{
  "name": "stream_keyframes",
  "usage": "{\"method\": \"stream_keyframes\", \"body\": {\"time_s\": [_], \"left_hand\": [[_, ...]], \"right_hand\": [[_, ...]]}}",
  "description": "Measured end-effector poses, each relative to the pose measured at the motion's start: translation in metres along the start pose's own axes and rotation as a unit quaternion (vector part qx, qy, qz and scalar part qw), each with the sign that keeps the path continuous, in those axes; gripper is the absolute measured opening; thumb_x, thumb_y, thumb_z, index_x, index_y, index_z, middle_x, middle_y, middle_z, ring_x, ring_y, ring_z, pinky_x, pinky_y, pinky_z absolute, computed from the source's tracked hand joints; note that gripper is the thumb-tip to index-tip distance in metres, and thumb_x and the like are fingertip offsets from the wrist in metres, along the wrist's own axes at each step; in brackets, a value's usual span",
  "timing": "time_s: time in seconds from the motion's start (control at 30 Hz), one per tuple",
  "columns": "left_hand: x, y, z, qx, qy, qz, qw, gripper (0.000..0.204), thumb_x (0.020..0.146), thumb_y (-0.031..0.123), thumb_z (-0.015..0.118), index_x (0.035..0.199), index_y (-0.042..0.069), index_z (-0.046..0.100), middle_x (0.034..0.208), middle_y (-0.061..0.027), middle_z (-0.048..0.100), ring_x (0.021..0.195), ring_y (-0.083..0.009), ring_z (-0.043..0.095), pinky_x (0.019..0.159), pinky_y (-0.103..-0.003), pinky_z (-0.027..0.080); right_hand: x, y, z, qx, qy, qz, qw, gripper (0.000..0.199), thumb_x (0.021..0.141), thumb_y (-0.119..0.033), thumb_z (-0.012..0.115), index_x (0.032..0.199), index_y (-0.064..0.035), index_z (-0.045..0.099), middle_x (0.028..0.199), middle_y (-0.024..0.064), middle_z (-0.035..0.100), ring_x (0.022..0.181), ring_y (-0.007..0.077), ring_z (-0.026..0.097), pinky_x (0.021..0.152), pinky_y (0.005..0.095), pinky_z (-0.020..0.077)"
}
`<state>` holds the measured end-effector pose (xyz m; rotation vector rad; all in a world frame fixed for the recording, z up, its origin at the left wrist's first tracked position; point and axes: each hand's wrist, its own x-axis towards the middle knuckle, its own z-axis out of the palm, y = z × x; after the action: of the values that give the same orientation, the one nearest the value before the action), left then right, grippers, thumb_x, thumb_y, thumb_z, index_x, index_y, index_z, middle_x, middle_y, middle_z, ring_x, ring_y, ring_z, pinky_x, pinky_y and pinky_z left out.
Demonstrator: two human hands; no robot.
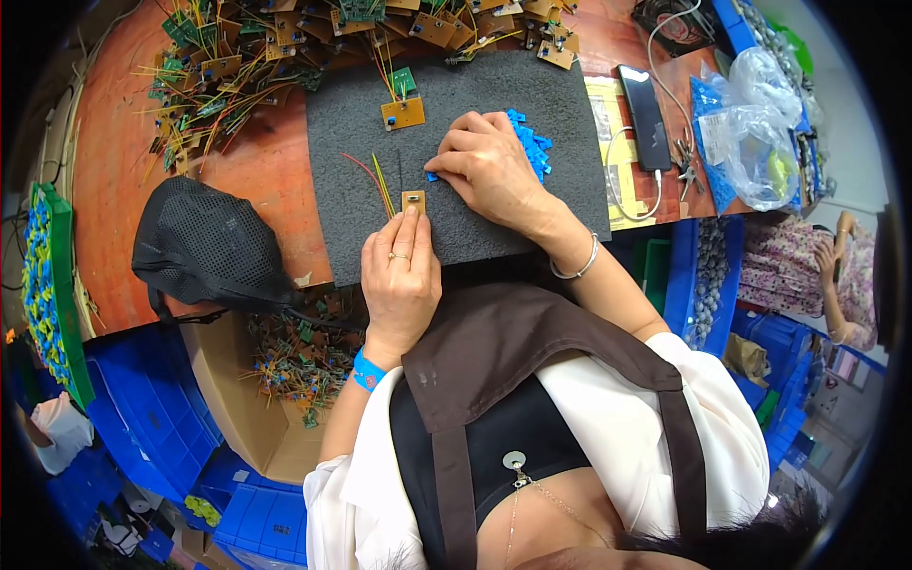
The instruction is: The recorder is seen threading small blue plastic pieces onto wires at a factory workbench.
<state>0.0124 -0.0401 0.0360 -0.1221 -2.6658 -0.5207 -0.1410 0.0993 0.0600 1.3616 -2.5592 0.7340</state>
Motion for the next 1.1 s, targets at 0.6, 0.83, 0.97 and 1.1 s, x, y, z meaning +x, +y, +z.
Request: {"method": "stream_keyframes", "body": {"time_s": [0.6,0.83,0.97,1.1], "left_hand": [[0.000,0.001,-0.001,-0.004,0.001,-0.001,1.000,0.036,0.081,0.002,0.069,0.116,-0.006,0.070,0.123,-0.0167,0.068,0.116,-0.0302,0.062,0.097,-0.045,0.049],[0.003,0.003,-0.002,-0.003,0.017,-0.009,1.000,0.033,0.082,-0.002,0.069,0.115,-0.004,0.071,0.119,-0.0129,0.070,0.110,-0.0285,0.064,0.093,-0.042,0.051],[0.000,0.002,0.000,-0.004,0.002,-0.006,1.000,0.038,0.078,0.001,0.070,0.115,-0.006,0.069,0.122,-0.0168,0.068,0.114,-0.0309,0.062,0.097,-0.045,0.049],[0.002,0.002,-0.002,-0.010,0.004,-0.007,1.000,0.038,0.078,0.001,0.070,0.115,-0.006,0.069,0.122,-0.0168,0.068,0.114,-0.0310,0.062,0.097,-0.046,0.049]], "right_hand": [[0.012,0.015,-0.014,0.014,-0.066,-0.102,0.992,0.015,0.078,-0.015,0.079,0.092,-0.0125,0.076,0.091,-0.0012,0.067,0.098,0.0195,0.060,0.089,0.0364,0.0425],[0.009,0.009,-0.021,0.148,-0.005,-0.089,0.985,0.014,0.079,-0.008,0.080,0.091,-0.0072,0.075,0.096,0.0018,0.072,0.100,0.0214,0.066,0.088,0.0363,0.0481],[-0.013,-0.012,-0.023,0.401,0.013,0.090,0.912,0.011,0.082,0.000,0.079,0.092,0.0015,0.074,0.096,0.0136,0.077,0.090,0.0242,0.075,0.082,0.0334,0.0586],[-0.024,-0.016,-0.020,0.414,0.068,0.082,0.904,0.012,0.082,0.000,0.079,0.093,0.0002,0.075,0.093,0.0122,0.077,0.090,0.0225,0.074,0.081,0.0326,0.0579]]}}
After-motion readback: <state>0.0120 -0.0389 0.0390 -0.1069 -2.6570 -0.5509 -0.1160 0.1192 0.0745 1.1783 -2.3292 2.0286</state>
